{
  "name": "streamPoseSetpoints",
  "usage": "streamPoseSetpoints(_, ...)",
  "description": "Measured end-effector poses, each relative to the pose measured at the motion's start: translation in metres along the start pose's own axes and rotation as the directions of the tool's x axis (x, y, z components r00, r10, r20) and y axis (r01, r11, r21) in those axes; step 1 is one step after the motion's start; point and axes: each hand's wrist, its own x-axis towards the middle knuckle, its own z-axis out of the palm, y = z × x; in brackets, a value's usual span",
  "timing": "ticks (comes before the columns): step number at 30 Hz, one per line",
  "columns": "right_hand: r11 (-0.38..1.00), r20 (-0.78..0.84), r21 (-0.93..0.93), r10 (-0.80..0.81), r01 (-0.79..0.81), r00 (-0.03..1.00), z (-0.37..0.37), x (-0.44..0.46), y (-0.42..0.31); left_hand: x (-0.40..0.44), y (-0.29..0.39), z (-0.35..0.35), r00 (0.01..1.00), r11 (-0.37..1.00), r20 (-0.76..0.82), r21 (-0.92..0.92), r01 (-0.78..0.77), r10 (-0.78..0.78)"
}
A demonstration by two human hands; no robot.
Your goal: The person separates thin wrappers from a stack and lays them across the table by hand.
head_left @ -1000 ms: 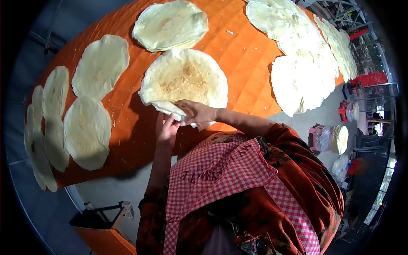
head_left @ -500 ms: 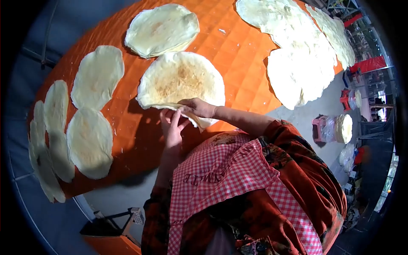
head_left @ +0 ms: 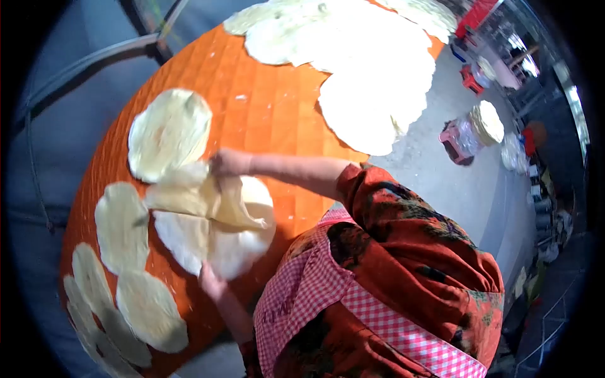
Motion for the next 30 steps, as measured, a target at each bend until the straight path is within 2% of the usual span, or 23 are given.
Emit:
streamPoseSetpoints(1, 0.991, -0.038, 0.105, 0.086, -0.082, 0.996, -0.033, 0.008, 0.014, 0.0, 0.013, -0.007, 0.999, 0.997, -0.005, -0.064, 0.041, -0.041)
streamPoseSetpoints(2, 0.972, -0.039, 0.072, 0.227, -0.224, 0.973, -0.075, -0.011, -0.014, -0.005, 0.028, -0.011, 0.997, 0.997, -0.033, -0.033, 0.075, -0.077)
streamPoseSetpoints(4, 0.964, -0.251, 0.1, 0.262, -0.245, 0.932, -0.128, -0.009, 0.044, 0.0, 0.037, -0.032, 0.986, 0.983, -0.013, -0.08, 0.163, -0.164)
streamPoseSetpoints(6, 0.903, -0.272, -0.248, 0.283, -0.351, 0.92, -0.178, -0.027, 0.107, -0.003, 0.038, -0.047, 0.973, 0.977, -0.115, 0.05, 0.207, -0.2)
streamPoseSetpoints(8, 0.834, -0.434, -0.295, 0.318, -0.467, 0.843, -0.202, -0.053, 0.154, -0.011, 0.035, -0.082, 0.975, 0.978, -0.11, 0.057, 0.199, -0.192)
streamPoseSetpoints(11, 0.865, -0.501, -0.281, 0.238, -0.417, 0.832, -0.216, -0.044, 0.181, -0.005, 0.038, -0.082, 0.974, 0.977, -0.093, 0.033, 0.211, -0.208)
streamPoseSetpoints(13, 0.961, -0.333, -0.145, 0.175, -0.234, 0.927, -0.238, -0.04, 0.127, -0.013, 0.051, -0.075, 0.96, 0.965, -0.103, -0.019, 0.261, -0.262)
streamPoseSetpoints(15, 0.944, -0.175, -0.278, 0.13, -0.175, 0.976, -0.283, -0.04, 0.062, -0.034, 0.066, -0.076, 0.938, 0.947, -0.135, -0.072, 0.313, -0.32)
streamPoseSetpoints(16, 0.916, -0.139, -0.389, 0.046, -0.097, 0.989, -0.316, -0.037, 0.065, -0.046, 0.074, -0.076, 1.0, 0.938, -0.023, 0.347, 0.026, -0.019)
streamPoseSetpoints(17, 0.85, -0.11, -0.526, -0.035, -0.029, 0.993, -0.346, -0.034, 0.071, -0.055, 0.083, -0.069, 0.96, 0.693, 0.194, 0.665, -0.28, 0.202)
streamPoseSetpoints(18, 0.787, -0.132, -0.617, -0.07, -0.027, 0.989, -0.372, -0.038, 0.077, -0.057, 0.092, -0.06, 0.838, 0.28, 0.467, 0.795, -0.538, 0.283)
streamPoseSetpoints(19, 0.863, -0.336, -0.458, 0.052, -0.211, 0.94, -0.387, -0.053, 0.072, -0.05, 0.095, -0.051, 0.983, 0.87, 0.154, 0.466, -0.162, 0.101)
streamPoseSetpoints(20, 0.775, -0.391, -0.548, 0.096, -0.316, 0.915, -0.414, -0.053, 0.093, -0.04, 0.097, -0.039, 0.97, 0.952, 0.016, -0.187, 0.243, -0.244)
streamPoseSetpoints(21, 0.747, -0.537, -0.57, -0.022, -0.343, 0.843, -0.421, -0.065, 0.095, -0.048, 0.11, -0.016, 0.984, 0.972, -0.012, -0.155, 0.175, -0.179)
streamPoseSetpoints(22, 0.411, -0.694, -0.638, 0.059, -0.651, 0.717, -0.402, -0.069, 0.07, -0.059, 0.121, 0.007, 0.992, 0.987, -0.044, -0.12, 0.11, -0.116)
streamPoseSetpoints(23, 0.188, -0.706, -0.696, -0.004, -0.693, 0.708, -0.376, -0.073, 0.045, -0.06, 0.121, 0.013, 0.993, 0.984, -0.036, -0.147, 0.104, -0.11)
streamPoseSetpoints(24, 0.365, -0.601, -0.78, -0.21, -0.508, 0.771, -0.348, -0.07, 0.039, -0.061, 0.124, 0.016, 0.994, 0.981, -0.026, -0.167, 0.098, -0.103)
streamPoseSetpoints(25, 0.75, -0.588, -0.585, -0.129, -0.309, 0.799, -0.3, -0.066, 0.022, -0.061, 0.129, 0.027, 0.996, 0.979, 0.016, -0.18, 0.09, -0.089)
streamPoseSetpoints(26, 0.931, -0.429, -0.353, -0.067, -0.099, 0.901, -0.238, -0.064, 0.002, -0.067, 0.137, 0.045, 0.995, 0.977, 0.07, -0.195, 0.083, -0.071)
streamPoseSetpoints(27, 0.986, -0.146, -0.165, -0.055, 0.03, 0.988, -0.16, -0.069, -0.029, -0.069, 0.148, 0.066, 0.995, 0.975, -0.015, -0.201, 0.097, -0.102)
streamPoseSetpoints(28, 0.995, 0.104, -0.031, -0.096, 0.099, 0.99, -0.092, -0.078, -0.06, -0.07, 0.158, 0.096, 0.988, 0.972, -0.083, -0.206, 0.112, -0.131)
streamPoseSetpoints(29, 0.991, 0.268, 0.051, -0.134, 0.125, 0.954, -0.039, -0.086, -0.09, -0.07, 0.166, 0.128, 0.997, 0.963, 0.001, -0.258, 0.076, -0.078)
streamPoseSetpoints(30, 0.989, 0.32, 0.052, -0.147, 0.137, 0.936, -0.007, -0.086, -0.113, -0.062, 0.17, 0.132, 0.985, 0.969, 0.04, -0.178, 0.171, -0.167)
